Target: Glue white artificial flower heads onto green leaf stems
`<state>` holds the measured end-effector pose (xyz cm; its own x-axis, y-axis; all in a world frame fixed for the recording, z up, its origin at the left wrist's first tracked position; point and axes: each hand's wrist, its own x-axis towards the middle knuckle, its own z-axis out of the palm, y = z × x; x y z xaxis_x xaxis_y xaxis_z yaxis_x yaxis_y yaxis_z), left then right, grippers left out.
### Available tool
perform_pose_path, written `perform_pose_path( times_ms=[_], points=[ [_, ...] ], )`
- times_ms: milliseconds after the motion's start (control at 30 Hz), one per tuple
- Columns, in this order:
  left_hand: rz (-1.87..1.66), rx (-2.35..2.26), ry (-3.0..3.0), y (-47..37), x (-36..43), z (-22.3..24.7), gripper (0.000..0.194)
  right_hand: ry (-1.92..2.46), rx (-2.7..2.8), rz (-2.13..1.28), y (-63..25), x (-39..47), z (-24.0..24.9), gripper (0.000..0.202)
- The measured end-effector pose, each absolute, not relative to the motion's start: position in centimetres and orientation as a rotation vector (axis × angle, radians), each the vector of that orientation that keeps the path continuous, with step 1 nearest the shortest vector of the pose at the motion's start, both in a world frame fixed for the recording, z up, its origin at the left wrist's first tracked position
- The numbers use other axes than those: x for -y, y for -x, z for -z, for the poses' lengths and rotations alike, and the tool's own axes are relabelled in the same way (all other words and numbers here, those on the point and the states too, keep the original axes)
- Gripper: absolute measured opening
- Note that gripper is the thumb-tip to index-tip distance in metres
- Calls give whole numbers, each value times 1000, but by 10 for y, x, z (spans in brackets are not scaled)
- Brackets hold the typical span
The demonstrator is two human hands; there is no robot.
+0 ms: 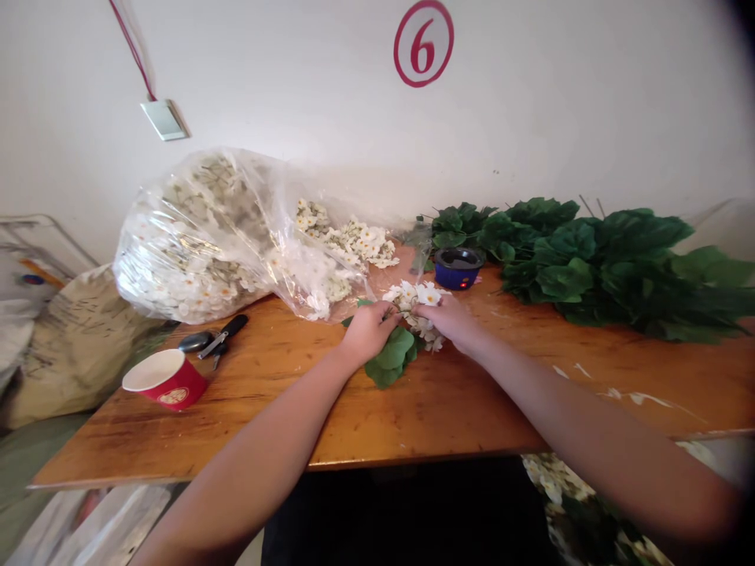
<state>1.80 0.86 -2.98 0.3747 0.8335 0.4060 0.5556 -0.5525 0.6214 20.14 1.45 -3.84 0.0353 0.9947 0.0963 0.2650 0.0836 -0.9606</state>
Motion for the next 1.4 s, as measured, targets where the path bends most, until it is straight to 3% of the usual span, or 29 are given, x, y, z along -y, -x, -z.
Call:
perform_pose_path(
  times_ms=[500, 733, 1000, 1167, 1300, 1400],
  points=[
    [-862, -1285, -2366, -15, -8, 20, 20, 1289, 1397, -916, -205, -22, 46, 30],
    [-817, -1463, -2284, -10, -7, 13, 33, 1351, 1452, -777, -210, -27, 43, 28],
    [-683, -1605, -2437, -15, 0, 15, 28, 1389, 1669, -197, -206, -6, 23, 53],
    [-696, -1638, -2453, -15, 0, 23, 29, 1121, 1779, 263, -197, -5, -4, 49],
    [-740, -1599, -2446, -14, -4, 31, 31, 1204, 2123, 123, -174, -44, -25, 31],
    [-774, -1584, -2429, -13, -5, 35, 29, 1472, 2275, -79, -154, -90, -37, 36]
  ],
)
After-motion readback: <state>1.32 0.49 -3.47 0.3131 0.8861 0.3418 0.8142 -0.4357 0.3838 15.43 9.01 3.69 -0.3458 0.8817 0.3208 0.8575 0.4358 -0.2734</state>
